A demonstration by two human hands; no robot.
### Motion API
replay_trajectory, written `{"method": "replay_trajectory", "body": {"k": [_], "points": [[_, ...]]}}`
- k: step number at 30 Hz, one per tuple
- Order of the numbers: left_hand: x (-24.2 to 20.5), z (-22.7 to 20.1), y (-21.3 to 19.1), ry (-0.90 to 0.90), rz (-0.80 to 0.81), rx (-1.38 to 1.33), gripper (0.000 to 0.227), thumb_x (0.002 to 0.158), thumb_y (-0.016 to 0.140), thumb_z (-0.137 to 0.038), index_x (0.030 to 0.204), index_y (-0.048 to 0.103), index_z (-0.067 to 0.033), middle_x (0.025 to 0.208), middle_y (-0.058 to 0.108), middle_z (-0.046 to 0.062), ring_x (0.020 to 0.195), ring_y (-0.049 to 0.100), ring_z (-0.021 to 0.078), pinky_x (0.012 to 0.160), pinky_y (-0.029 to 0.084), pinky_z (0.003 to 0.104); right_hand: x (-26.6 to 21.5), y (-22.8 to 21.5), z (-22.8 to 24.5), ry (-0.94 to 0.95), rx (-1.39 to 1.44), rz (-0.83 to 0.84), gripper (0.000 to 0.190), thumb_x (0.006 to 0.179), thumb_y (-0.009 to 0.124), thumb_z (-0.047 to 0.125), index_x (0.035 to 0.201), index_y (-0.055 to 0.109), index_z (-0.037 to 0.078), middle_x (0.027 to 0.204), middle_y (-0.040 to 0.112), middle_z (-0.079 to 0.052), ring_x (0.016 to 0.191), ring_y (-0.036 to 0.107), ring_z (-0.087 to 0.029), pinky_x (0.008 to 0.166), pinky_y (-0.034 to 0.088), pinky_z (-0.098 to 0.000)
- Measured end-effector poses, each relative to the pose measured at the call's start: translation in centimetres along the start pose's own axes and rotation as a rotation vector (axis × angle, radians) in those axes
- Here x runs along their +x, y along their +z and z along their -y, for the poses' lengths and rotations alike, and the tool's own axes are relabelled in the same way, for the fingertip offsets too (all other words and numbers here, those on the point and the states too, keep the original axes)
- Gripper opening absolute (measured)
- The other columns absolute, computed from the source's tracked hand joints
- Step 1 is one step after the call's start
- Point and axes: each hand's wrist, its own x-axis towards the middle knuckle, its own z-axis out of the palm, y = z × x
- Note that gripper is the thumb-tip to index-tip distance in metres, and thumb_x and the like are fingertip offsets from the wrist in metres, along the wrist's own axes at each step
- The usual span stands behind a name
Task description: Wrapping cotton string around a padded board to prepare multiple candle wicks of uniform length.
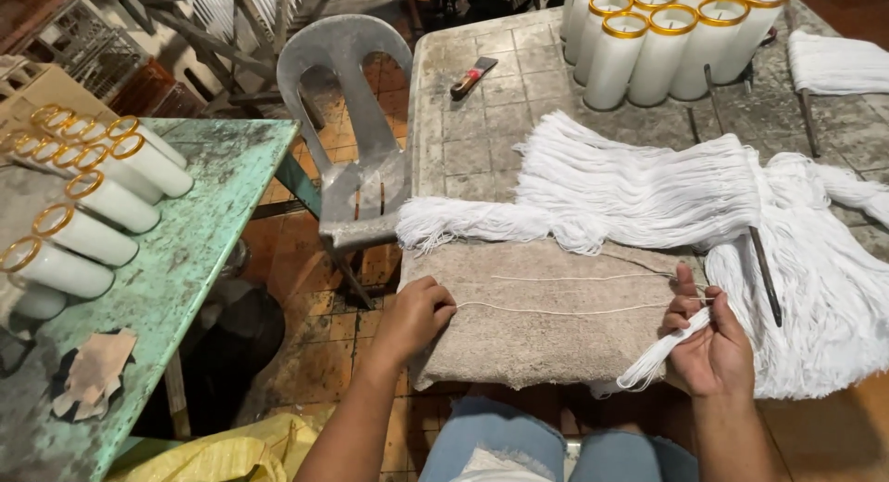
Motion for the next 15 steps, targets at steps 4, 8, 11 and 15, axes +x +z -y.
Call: {"method": "replay_trajectory", "body": {"k": [4, 8, 11, 15], "points": [[-0.2, -1.4, 0.0, 0.019, -0.053, -0.052, 0.011, 0.095, 0.067, -0.026, 0.098, 0.073, -0.0170, 0.106, 0.067, -0.002, 0.097, 0.065, 0.0187, 0.080, 0.053, 0.040, -0.3, 1.0, -0.3, -0.036, -0.074, -0.011, 0.010, 0.106, 0.059, 0.025, 0.100, 0.065, 0.021, 0.145, 0.064, -0.009, 0.084, 0.057, -0.007, 0.068, 0.045, -0.0223], [-1.8, -6.2, -5.4, 0.167, 0.531, -0.403, 0.007, 0.095, 0.070, -0.022, 0.092, 0.073, -0.0171, 0.106, 0.069, 0.000, 0.097, 0.067, 0.0141, 0.090, 0.056, 0.028, -0.4, 1.5, -0.6, -0.038, -0.098, -0.050, 0.011, 0.106, 0.056, 0.024, 0.099, 0.065, 0.023, 0.142, 0.065, -0.006, 0.081, 0.054, -0.005, 0.067, 0.042, -0.0204], [-2.9, -13.5, -9.4, -0.516, 0.350, -1.162, 0.006, 0.098, 0.053, 0.007, 0.097, 0.057, 0.0032, 0.099, 0.056, 0.014, 0.081, 0.051, 0.0205, 0.071, 0.049, 0.029, -0.4, 1.3, -0.6, -0.039, -0.104, -0.057, 0.011, 0.105, 0.057, 0.022, 0.097, 0.064, 0.022, 0.141, 0.066, -0.008, 0.081, 0.054, -0.006, 0.065, 0.043, -0.0206], [4.0, -5.4, -0.4, 0.049, 0.028, -0.304, 0.014, 0.095, 0.070, -0.022, 0.095, 0.078, -0.0115, 0.102, 0.066, 0.001, 0.091, 0.066, 0.0220, 0.080, 0.051, 0.036, 0.1, 0.8, -0.6, -0.041, -0.121, -0.045, 0.009, 0.105, 0.058, 0.024, 0.099, 0.065, 0.022, 0.138, 0.066, -0.005, 0.081, 0.053, -0.007, 0.065, 0.041, -0.0211]]}}
